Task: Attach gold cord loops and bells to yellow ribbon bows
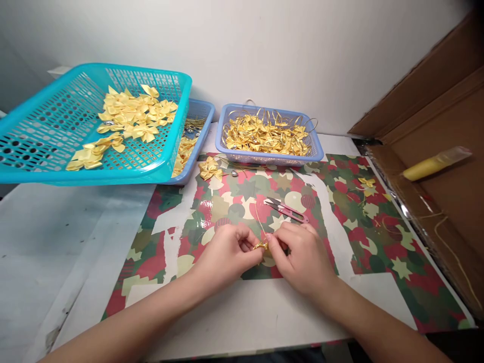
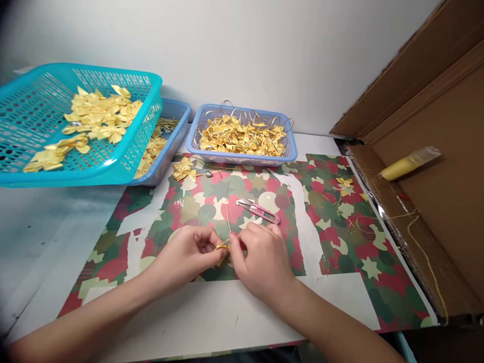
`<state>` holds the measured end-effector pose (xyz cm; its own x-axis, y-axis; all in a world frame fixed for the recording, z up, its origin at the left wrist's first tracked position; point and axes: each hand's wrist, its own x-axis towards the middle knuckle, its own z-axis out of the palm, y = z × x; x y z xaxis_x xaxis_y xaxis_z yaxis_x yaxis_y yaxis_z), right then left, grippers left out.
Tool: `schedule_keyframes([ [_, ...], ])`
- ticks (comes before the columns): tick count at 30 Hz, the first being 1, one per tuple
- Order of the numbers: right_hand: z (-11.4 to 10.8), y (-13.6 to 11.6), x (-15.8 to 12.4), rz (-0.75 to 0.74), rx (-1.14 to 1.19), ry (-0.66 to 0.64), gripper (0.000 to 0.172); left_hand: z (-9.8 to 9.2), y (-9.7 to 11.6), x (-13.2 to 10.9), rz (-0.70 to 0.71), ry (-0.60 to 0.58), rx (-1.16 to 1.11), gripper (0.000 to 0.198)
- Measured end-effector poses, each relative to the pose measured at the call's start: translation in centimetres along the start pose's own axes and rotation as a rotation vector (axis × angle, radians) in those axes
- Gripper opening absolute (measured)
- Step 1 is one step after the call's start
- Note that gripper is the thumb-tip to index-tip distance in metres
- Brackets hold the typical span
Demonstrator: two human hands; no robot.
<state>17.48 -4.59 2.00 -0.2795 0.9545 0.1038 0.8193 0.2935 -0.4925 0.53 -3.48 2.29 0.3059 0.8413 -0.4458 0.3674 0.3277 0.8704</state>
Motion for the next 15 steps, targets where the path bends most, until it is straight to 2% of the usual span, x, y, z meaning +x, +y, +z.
schedule_keyframes([
  [4, -0.2, -0.26, -0.04, 0.075, 0.226, -0.104, 0.027, 0.0, 0.0, -0.05, 0.017, 0.011, -0.012, 0.008],
  [8, 0.01, -0.26, 0.12, 0.122, 0.424, -0.064, 0.014, -0.01, -0.02, 0.04, 0.02, 0.021, -0.044, 0.01],
  [15, -0.16, 0.28, 0.64, 0.117, 0.777, -0.029, 0.018, -0.37, -0.32, 0.44, 0.061, 0.014, -0.065, 0.012],
])
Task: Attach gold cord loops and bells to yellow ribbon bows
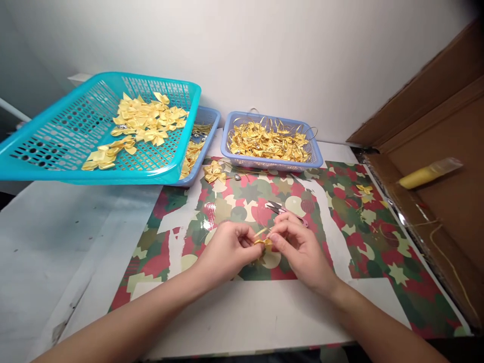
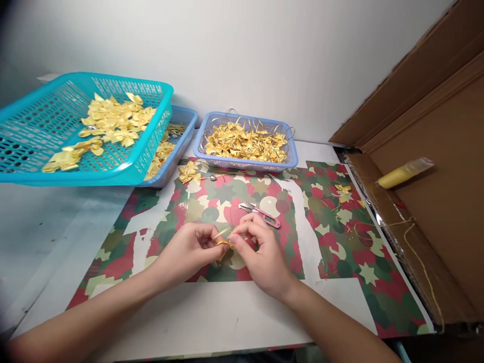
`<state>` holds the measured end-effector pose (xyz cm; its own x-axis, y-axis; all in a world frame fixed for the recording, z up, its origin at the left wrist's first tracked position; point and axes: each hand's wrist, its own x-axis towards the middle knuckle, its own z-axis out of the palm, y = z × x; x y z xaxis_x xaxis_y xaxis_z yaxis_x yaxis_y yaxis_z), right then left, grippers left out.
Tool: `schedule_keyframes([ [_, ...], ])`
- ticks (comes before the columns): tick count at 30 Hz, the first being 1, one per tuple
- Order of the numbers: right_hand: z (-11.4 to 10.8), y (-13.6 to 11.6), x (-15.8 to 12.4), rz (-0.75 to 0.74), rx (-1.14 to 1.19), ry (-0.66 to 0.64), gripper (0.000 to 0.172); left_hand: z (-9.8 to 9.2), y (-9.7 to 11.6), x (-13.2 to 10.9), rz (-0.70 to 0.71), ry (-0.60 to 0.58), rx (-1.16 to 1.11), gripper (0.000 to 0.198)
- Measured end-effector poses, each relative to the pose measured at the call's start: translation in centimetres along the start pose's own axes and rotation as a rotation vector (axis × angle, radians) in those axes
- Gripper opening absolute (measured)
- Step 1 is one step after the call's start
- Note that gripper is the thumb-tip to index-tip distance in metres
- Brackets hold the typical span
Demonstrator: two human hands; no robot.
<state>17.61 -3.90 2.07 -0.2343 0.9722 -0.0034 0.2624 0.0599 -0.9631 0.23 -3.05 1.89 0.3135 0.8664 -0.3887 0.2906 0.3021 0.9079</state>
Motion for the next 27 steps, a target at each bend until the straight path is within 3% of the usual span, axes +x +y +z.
schedule_keyframes([
  [9, -2.2, -0.7, 0.0, -0.166, 0.412, -0.141, 0.017, -0.9, -0.3, 0.7, 0.074, 0.039, 0.042, 0.01],
  [12, -2.8, -0.8, -0.2, -0.21, 0.421, -0.104, 0.014, -1.0, -0.3, 0.7, 0.245, 0.106, 0.199, 0.009],
  [16, -3.0, -0.8, -0.3, -0.247, 0.433, -0.036, 0.014, -1.0, -0.6, 0.9, 0.607, 0.244, 0.404, 0.011],
  [20, -2.9, -0.9, -0.4, -0.316, 0.445, 0.0, 0.013, -0.9, -1.4, 1.3, 0.897, 0.238, 0.565, 0.013],
  [23, -2.8, -1.0, -0.5, -0.325, 0.452, 0.009, 0.013, -1.0, -1.8, 1.6, 1.011, 0.166, 0.722, 0.012],
  [27, -2.8, -1.2, -0.6, -0.285, 0.477, -0.03, 0.013, -1.0, -2.0, 1.8, 1.03, 0.105, 0.782, 0.012],
])
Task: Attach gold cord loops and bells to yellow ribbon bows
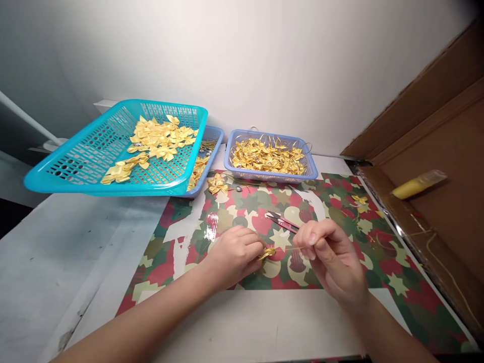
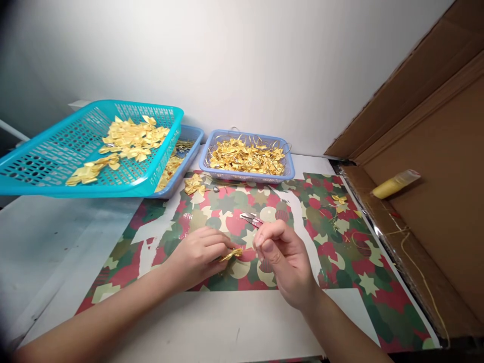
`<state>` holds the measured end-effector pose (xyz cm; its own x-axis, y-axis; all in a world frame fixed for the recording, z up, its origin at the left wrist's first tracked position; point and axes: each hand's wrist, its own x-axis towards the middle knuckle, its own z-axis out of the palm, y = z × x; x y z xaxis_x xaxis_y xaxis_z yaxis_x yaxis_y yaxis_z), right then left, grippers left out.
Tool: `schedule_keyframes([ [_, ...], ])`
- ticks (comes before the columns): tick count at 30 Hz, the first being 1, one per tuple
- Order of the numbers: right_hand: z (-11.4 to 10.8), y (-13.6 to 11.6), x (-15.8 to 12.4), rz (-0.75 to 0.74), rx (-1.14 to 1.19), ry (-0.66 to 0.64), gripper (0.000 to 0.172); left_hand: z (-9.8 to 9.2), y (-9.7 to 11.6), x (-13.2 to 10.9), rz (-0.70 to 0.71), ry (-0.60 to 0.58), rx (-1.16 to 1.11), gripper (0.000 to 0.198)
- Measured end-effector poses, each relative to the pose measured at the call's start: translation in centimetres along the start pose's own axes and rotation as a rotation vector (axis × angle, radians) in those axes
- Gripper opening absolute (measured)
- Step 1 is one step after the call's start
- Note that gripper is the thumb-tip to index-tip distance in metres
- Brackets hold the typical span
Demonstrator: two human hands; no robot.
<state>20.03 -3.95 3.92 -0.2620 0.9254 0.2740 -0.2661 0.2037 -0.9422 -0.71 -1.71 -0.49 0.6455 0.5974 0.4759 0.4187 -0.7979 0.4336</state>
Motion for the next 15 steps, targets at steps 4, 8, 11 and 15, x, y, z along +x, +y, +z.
schedule_keyframes([
  [4, 0.01, 0.01, -0.03, 0.009, 0.008, 0.01, 0.014, 0.17, 0.08, 0.0, 0.02, 0.013, -0.085, 0.012],
  [8, -0.09, 0.11, 0.06, 0.021, 0.019, 0.041, 0.014, 0.23, 0.23, -0.03, 0.139, -0.099, -0.156, 0.015],
  [11, -0.15, 0.17, 0.12, 0.036, 0.003, 0.063, 0.013, 0.18, 0.29, -0.06, 0.116, -0.11, -0.134, 0.017],
  [15, -0.28, 0.24, 0.1, 0.011, -0.023, 0.115, 0.012, 0.26, 0.5, -0.06, 0.0, -0.085, -0.155, 0.017],
])
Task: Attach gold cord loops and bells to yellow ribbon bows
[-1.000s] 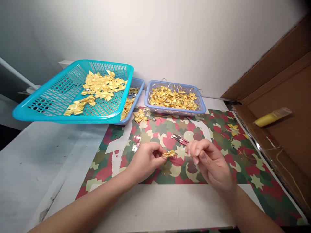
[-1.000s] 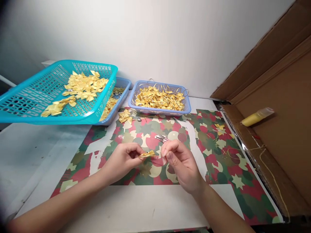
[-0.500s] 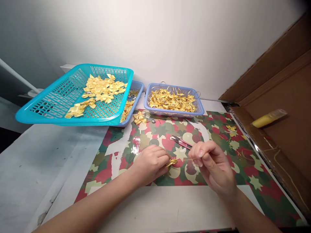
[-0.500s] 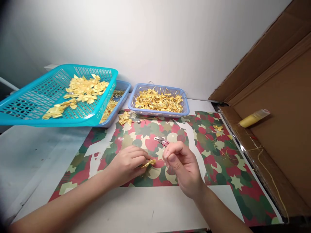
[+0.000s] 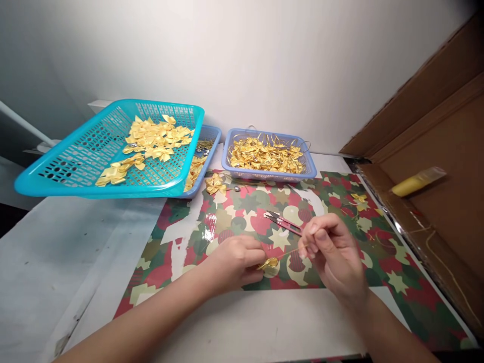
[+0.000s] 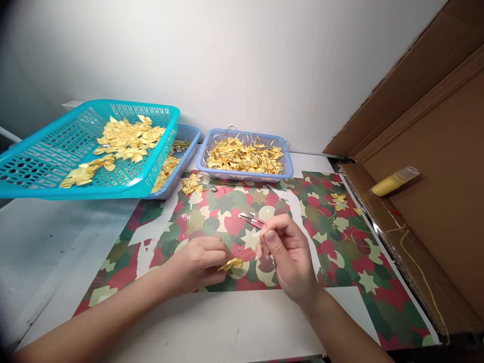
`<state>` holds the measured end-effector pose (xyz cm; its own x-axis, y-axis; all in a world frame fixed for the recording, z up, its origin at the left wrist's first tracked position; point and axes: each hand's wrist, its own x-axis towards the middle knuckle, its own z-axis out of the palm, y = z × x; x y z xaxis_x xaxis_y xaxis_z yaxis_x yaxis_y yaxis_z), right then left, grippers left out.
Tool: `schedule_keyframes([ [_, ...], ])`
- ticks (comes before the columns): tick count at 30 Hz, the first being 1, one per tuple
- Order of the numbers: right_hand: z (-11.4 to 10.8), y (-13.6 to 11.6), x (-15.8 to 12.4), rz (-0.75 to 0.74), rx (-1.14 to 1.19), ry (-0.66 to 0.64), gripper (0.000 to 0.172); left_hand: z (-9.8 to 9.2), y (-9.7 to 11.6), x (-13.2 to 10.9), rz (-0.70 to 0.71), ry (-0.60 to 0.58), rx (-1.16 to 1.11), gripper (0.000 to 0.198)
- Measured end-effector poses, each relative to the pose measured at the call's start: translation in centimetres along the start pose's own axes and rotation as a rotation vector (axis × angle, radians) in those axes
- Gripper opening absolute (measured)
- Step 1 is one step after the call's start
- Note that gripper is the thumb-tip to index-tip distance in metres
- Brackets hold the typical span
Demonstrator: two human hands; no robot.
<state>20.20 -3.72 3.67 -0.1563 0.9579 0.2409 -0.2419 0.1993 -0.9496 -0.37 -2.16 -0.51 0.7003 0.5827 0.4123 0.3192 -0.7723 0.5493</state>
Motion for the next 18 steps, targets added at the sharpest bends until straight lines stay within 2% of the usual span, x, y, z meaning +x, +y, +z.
schedule_keyframes([
  [3, 0.0, -0.1, -0.2, 0.003, -0.023, 0.022, 0.012, 0.3, 0.3, 0.0, -0.116, 0.02, -0.041, 0.016],
  [5, 0.2, -0.3, -0.4, 0.005, -0.009, 0.019, 0.012, 0.3, 0.5, 0.1, -0.268, 0.056, -0.141, 0.015],
  [9, 0.9, -0.9, -0.9, -0.025, 0.11, -0.053, 0.013, 0.0, 0.6, 0.6, -0.717, 0.189, -0.672, 0.008],
  [11, 1.2, -1.0, -1.3, -0.01, 0.17, -0.115, 0.013, -0.2, 0.5, 1.0, -0.852, 0.292, -0.869, 0.014],
  [14, 1.6, -0.7, -1.9, 0.041, 0.229, -0.212, 0.014, -0.3, 0.6, 1.5, -0.952, 0.417, -0.991, 0.02],
  [18, 2.0, 0.1, -2.4, 0.121, 0.273, -0.303, 0.012, -0.2, 0.7, 1.7, -1.024, 0.479, -1.156, 0.024],
])
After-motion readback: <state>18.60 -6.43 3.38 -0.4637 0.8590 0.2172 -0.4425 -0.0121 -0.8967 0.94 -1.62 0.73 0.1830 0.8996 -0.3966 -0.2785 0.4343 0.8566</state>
